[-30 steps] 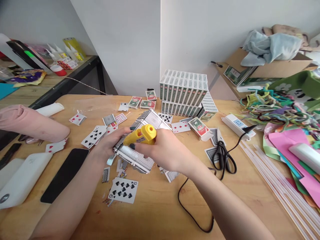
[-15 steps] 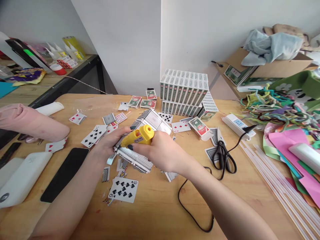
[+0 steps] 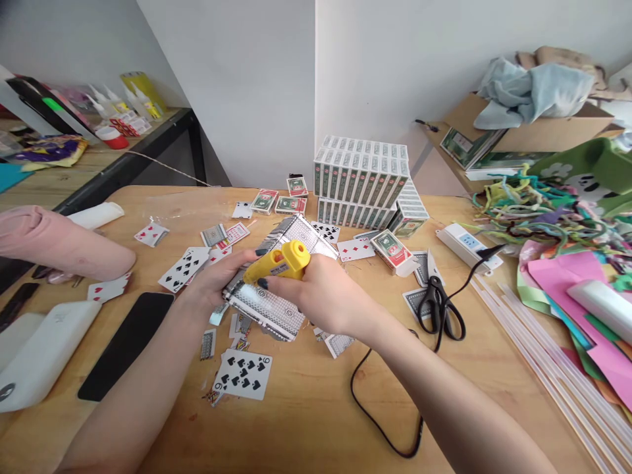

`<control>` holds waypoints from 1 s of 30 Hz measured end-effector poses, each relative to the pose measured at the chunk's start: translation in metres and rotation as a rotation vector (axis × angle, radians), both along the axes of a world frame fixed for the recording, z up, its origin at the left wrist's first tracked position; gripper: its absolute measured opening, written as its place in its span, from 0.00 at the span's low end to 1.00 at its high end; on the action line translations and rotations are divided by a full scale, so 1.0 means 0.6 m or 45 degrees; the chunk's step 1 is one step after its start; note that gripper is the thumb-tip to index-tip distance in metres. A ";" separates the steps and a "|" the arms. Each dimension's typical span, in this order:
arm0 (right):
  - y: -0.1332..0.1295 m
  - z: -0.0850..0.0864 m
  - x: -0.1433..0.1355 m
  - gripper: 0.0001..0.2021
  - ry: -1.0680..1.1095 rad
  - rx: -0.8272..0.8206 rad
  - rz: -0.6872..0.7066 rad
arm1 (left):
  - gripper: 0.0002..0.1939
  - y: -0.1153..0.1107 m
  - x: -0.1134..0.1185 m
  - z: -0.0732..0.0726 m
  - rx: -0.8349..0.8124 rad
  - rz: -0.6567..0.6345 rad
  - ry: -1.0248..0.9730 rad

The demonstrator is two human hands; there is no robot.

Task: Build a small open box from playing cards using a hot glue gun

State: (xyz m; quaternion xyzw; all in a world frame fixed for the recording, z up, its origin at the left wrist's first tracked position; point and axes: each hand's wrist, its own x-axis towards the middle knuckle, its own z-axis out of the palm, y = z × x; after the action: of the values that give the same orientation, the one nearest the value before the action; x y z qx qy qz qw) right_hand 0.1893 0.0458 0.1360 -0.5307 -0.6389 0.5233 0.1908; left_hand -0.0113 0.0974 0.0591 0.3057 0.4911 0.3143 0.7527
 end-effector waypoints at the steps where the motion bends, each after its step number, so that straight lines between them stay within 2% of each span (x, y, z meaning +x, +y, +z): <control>1: 0.000 0.000 0.001 0.08 -0.001 0.013 -0.009 | 0.05 0.000 0.000 0.000 -0.004 0.003 0.008; 8: 0.000 -0.002 0.007 0.14 -0.035 0.041 -0.107 | 0.03 0.000 0.004 0.003 -0.006 0.017 0.038; 13: -0.004 -0.006 0.025 0.15 0.130 -0.099 -0.183 | 0.06 0.000 -0.005 -0.002 -0.042 0.010 0.004; 16: -0.012 -0.013 0.045 0.17 0.259 -0.144 -0.291 | 0.12 0.000 -0.023 -0.005 -0.003 -0.108 -0.108; 19: -0.023 -0.026 0.067 0.19 0.381 -0.148 -0.413 | 0.24 -0.001 -0.038 -0.004 0.070 -0.322 -0.238; 21: -0.029 -0.036 0.080 0.18 0.466 -0.132 -0.526 | 0.27 -0.002 -0.042 -0.001 0.081 -0.396 -0.259; 24: -0.038 -0.052 0.096 0.16 0.523 -0.091 -0.693 | 0.27 -0.002 -0.042 0.002 0.090 -0.406 -0.239; 30: -0.045 -0.087 0.118 0.15 0.578 -0.022 -0.897 | 0.26 -0.003 -0.050 -0.001 0.075 -0.365 -0.257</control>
State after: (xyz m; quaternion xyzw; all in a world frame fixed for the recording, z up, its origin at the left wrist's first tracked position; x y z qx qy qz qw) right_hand 0.2600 0.0187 0.0836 -0.5894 -0.3556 0.5352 0.4896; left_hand -0.0415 0.0955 0.0586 0.3614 0.3548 0.2471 0.8261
